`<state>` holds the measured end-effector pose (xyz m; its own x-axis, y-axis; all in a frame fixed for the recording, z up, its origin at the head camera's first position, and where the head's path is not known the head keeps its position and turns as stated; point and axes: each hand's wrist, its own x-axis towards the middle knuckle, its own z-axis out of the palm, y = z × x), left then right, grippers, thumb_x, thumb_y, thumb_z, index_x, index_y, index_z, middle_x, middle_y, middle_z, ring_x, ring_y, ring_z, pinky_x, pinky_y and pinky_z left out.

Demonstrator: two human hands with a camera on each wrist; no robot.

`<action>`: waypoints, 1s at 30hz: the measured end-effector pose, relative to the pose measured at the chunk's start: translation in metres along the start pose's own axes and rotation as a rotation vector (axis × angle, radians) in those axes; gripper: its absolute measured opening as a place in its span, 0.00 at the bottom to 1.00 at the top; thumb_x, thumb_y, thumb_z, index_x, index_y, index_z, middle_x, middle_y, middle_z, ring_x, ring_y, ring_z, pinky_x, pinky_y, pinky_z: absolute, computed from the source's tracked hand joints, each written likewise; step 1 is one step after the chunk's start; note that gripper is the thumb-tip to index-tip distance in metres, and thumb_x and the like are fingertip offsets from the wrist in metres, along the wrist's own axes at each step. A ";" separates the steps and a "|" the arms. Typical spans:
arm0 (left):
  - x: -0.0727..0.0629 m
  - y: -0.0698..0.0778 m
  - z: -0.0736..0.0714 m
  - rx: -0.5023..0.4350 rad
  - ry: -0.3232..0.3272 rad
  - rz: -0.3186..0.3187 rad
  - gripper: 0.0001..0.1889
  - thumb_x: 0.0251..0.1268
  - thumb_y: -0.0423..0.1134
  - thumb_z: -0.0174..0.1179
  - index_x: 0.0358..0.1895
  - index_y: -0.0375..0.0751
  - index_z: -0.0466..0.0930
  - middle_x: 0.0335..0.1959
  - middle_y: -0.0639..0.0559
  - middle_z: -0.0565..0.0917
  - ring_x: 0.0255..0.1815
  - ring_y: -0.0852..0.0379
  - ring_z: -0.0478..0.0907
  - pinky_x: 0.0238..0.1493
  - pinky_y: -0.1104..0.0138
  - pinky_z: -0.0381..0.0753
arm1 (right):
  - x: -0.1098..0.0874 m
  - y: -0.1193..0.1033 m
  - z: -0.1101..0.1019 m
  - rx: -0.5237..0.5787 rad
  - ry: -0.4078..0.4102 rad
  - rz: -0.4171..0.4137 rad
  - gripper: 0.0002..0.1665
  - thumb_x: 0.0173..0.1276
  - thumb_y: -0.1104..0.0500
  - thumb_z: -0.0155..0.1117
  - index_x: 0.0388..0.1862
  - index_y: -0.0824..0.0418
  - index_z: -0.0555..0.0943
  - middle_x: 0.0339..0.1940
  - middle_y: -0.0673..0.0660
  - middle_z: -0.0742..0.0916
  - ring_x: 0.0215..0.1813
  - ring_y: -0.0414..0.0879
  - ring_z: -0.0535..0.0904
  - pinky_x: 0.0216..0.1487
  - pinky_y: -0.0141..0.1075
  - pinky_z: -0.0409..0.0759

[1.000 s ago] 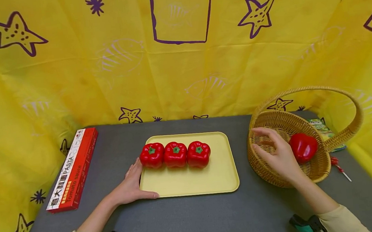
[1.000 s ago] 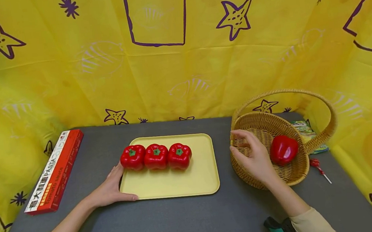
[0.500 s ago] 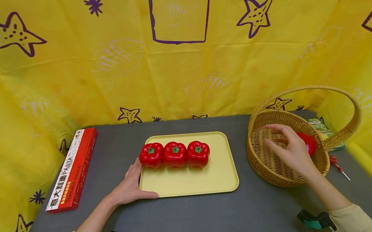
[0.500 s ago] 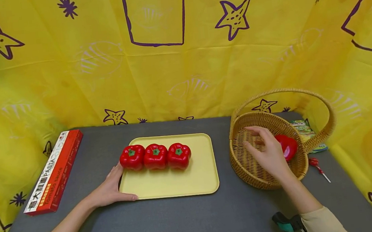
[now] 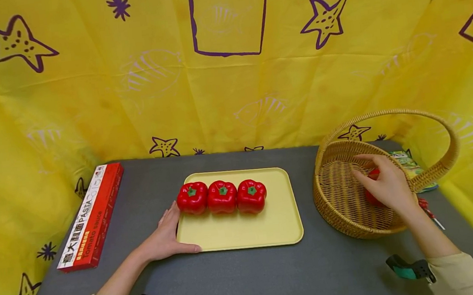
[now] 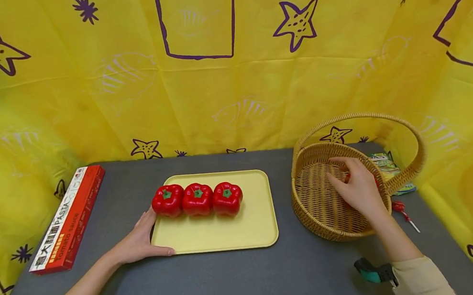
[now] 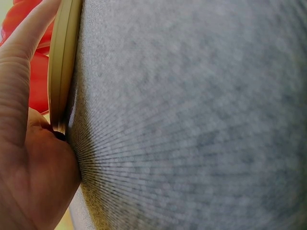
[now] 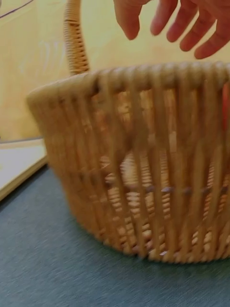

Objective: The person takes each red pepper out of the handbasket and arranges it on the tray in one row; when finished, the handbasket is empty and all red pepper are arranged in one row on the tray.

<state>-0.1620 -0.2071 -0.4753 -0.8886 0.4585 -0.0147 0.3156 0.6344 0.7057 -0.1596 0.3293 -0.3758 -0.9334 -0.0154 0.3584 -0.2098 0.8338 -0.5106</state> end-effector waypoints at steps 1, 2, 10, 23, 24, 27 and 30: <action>0.000 0.000 0.000 0.000 0.001 0.000 0.68 0.39 0.60 0.76 0.79 0.42 0.36 0.78 0.38 0.43 0.77 0.35 0.34 0.69 0.37 0.34 | 0.001 0.002 -0.002 -0.003 -0.005 0.005 0.23 0.67 0.58 0.65 0.59 0.66 0.77 0.47 0.67 0.80 0.45 0.58 0.75 0.38 0.46 0.68; 0.000 -0.001 0.000 0.000 0.001 0.001 0.68 0.40 0.60 0.75 0.79 0.43 0.36 0.78 0.38 0.43 0.77 0.35 0.33 0.69 0.37 0.34 | 0.002 0.004 -0.004 -0.008 -0.012 0.013 0.23 0.68 0.57 0.65 0.59 0.66 0.77 0.48 0.67 0.80 0.45 0.59 0.75 0.38 0.47 0.68; -0.001 -0.001 0.001 -0.006 0.008 0.010 0.68 0.40 0.60 0.75 0.79 0.43 0.36 0.78 0.37 0.44 0.77 0.34 0.34 0.69 0.36 0.34 | 0.012 0.017 -0.014 -0.082 -0.083 0.053 0.27 0.68 0.57 0.63 0.60 0.72 0.73 0.55 0.77 0.77 0.48 0.71 0.75 0.43 0.62 0.71; 0.000 0.000 0.000 0.001 0.005 0.007 0.68 0.40 0.60 0.76 0.79 0.44 0.37 0.78 0.39 0.44 0.77 0.36 0.34 0.69 0.37 0.34 | 0.031 0.027 -0.034 -0.302 -0.395 0.195 0.42 0.71 0.40 0.55 0.61 0.79 0.67 0.56 0.83 0.71 0.54 0.77 0.69 0.45 0.67 0.71; 0.000 0.000 0.000 0.001 0.004 0.006 0.68 0.40 0.60 0.76 0.79 0.44 0.36 0.78 0.39 0.44 0.77 0.36 0.34 0.69 0.37 0.34 | 0.033 0.028 -0.035 -0.318 -0.418 0.196 0.43 0.71 0.40 0.54 0.61 0.80 0.68 0.56 0.83 0.72 0.54 0.77 0.69 0.45 0.66 0.72; -0.001 0.001 0.000 -0.001 0.001 0.001 0.68 0.40 0.60 0.76 0.79 0.44 0.36 0.78 0.39 0.44 0.77 0.36 0.33 0.69 0.37 0.34 | 0.037 0.031 -0.038 -0.368 -0.476 0.212 0.45 0.70 0.37 0.55 0.59 0.80 0.70 0.55 0.83 0.73 0.54 0.77 0.70 0.43 0.64 0.74; -0.001 0.001 0.000 -0.003 0.001 0.001 0.68 0.40 0.60 0.76 0.79 0.44 0.36 0.78 0.39 0.43 0.77 0.36 0.33 0.69 0.37 0.34 | 0.039 0.033 -0.040 -0.401 -0.507 0.226 0.43 0.69 0.36 0.56 0.54 0.78 0.73 0.51 0.81 0.76 0.51 0.75 0.72 0.37 0.60 0.76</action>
<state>-0.1611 -0.2069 -0.4749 -0.8889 0.4579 -0.0133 0.3150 0.6320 0.7081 -0.1916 0.3787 -0.3470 -0.9831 0.0078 -0.1826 0.0387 0.9853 -0.1661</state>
